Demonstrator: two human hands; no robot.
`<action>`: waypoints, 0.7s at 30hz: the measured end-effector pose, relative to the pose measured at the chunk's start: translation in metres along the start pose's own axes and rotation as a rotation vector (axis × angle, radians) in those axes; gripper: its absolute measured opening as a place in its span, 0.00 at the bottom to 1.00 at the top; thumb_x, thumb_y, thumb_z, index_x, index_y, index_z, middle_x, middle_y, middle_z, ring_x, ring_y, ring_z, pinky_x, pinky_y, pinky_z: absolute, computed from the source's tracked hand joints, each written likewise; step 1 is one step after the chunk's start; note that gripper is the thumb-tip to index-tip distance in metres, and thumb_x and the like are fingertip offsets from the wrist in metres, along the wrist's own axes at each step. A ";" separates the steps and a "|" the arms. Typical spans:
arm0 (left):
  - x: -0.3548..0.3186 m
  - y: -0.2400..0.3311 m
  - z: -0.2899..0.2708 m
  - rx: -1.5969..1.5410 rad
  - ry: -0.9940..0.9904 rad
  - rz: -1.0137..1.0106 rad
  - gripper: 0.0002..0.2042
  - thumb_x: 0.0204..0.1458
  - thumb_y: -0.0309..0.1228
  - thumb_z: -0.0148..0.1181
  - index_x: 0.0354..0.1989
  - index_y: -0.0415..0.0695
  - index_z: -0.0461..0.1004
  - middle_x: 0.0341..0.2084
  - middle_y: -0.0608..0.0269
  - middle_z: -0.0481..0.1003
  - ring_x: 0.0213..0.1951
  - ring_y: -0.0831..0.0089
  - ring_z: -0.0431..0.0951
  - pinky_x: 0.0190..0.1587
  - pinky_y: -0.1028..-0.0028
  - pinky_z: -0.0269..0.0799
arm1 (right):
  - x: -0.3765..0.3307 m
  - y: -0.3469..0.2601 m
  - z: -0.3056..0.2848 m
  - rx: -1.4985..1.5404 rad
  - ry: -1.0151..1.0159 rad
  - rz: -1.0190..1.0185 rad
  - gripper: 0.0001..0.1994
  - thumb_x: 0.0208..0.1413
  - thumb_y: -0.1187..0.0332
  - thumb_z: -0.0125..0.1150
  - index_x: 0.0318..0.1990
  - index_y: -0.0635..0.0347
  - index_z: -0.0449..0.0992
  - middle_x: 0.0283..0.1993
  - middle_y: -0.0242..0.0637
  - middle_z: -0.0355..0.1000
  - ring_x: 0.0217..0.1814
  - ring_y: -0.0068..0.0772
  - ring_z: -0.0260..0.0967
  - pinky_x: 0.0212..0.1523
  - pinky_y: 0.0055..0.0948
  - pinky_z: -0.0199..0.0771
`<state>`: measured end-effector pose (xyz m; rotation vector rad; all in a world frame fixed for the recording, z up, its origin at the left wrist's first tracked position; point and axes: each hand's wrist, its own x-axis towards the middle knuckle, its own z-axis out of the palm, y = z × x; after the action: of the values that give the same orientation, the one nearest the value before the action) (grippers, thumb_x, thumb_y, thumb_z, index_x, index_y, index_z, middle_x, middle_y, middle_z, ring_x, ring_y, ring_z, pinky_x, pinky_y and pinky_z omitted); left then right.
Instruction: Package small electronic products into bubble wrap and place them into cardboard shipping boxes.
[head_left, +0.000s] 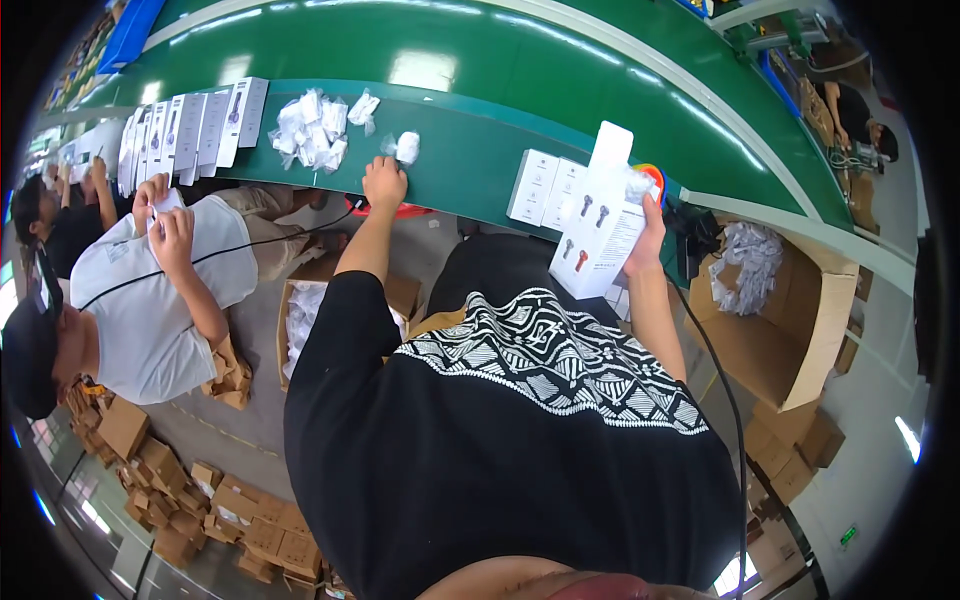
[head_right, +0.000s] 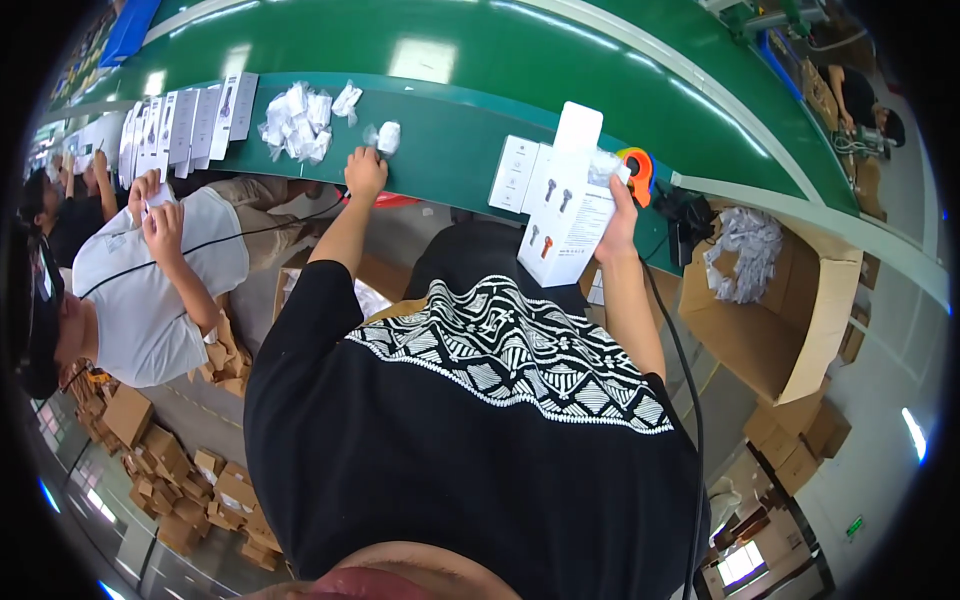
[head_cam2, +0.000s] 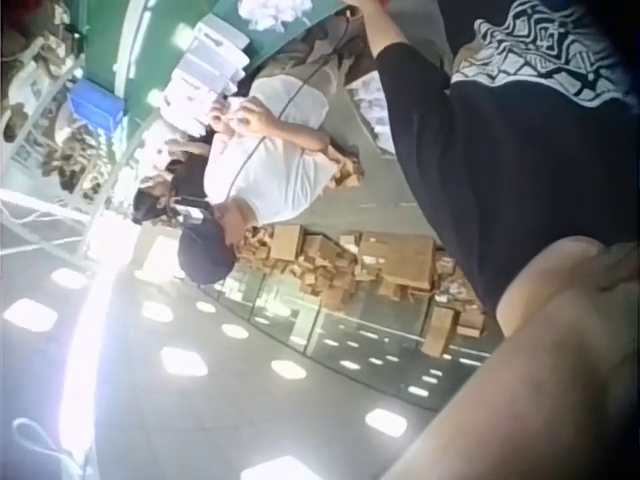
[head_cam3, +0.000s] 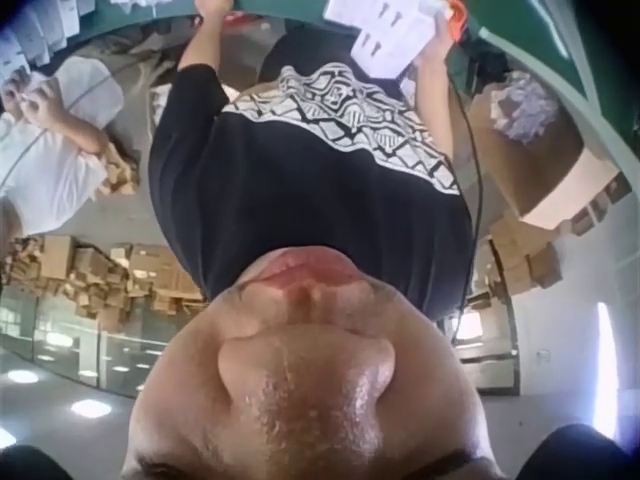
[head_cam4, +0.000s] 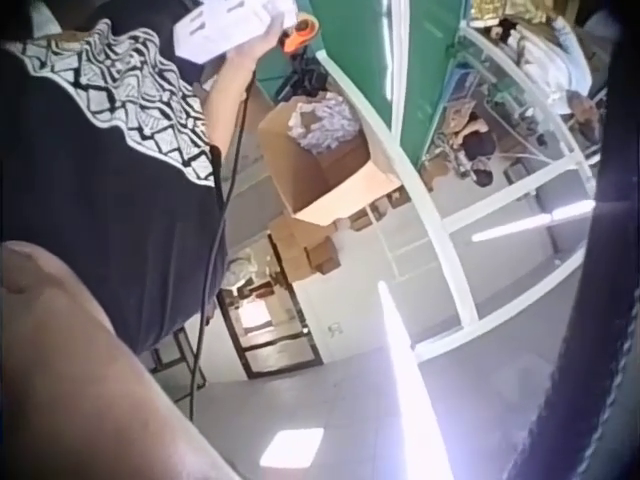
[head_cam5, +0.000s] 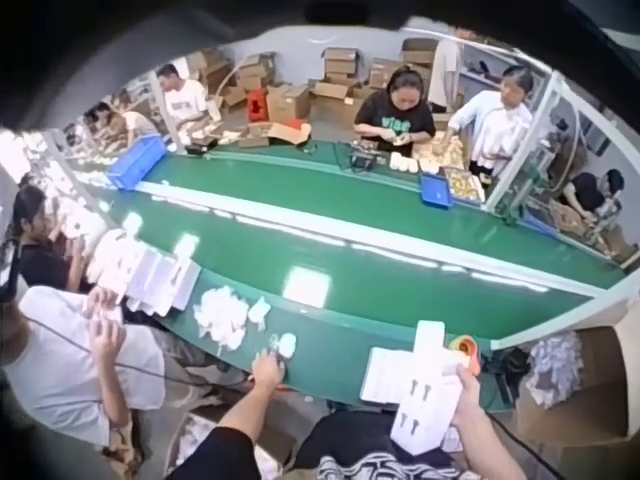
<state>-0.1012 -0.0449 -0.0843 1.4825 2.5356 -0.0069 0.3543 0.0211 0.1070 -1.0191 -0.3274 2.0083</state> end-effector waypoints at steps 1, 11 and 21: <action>-0.005 0.010 -0.005 -0.026 -0.119 -0.022 0.22 0.49 0.41 0.64 0.52 0.48 0.72 0.51 0.55 0.68 0.52 0.51 0.71 0.53 0.57 0.71 | 0.000 0.003 -0.006 0.002 -0.017 -0.004 0.27 0.62 0.51 0.51 0.61 0.62 0.67 0.57 0.44 0.73 0.57 0.44 0.72 0.58 0.42 0.71; 0.001 0.086 0.041 -0.246 -0.098 0.106 0.21 0.53 0.37 0.64 0.54 0.43 0.70 0.47 0.54 0.71 0.45 0.57 0.75 0.46 0.61 0.74 | -0.010 -0.008 0.001 -0.281 -0.205 0.002 0.31 0.52 0.62 0.67 0.62 0.64 0.65 0.54 0.43 0.74 0.53 0.41 0.75 0.56 0.40 0.74; -0.079 0.245 -0.269 -1.717 -0.213 0.330 0.11 0.66 0.29 0.46 0.46 0.36 0.73 0.33 0.68 0.75 0.34 0.79 0.72 0.39 0.78 0.68 | -0.034 -0.033 0.034 -0.513 -0.243 -0.267 0.45 0.49 0.65 0.72 0.71 0.65 0.50 0.65 0.43 0.62 0.67 0.35 0.60 0.67 0.34 0.58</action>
<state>0.1012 0.0374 0.2168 0.8782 1.1174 1.4650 0.3582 0.0194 0.1658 -0.9665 -1.0946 1.8404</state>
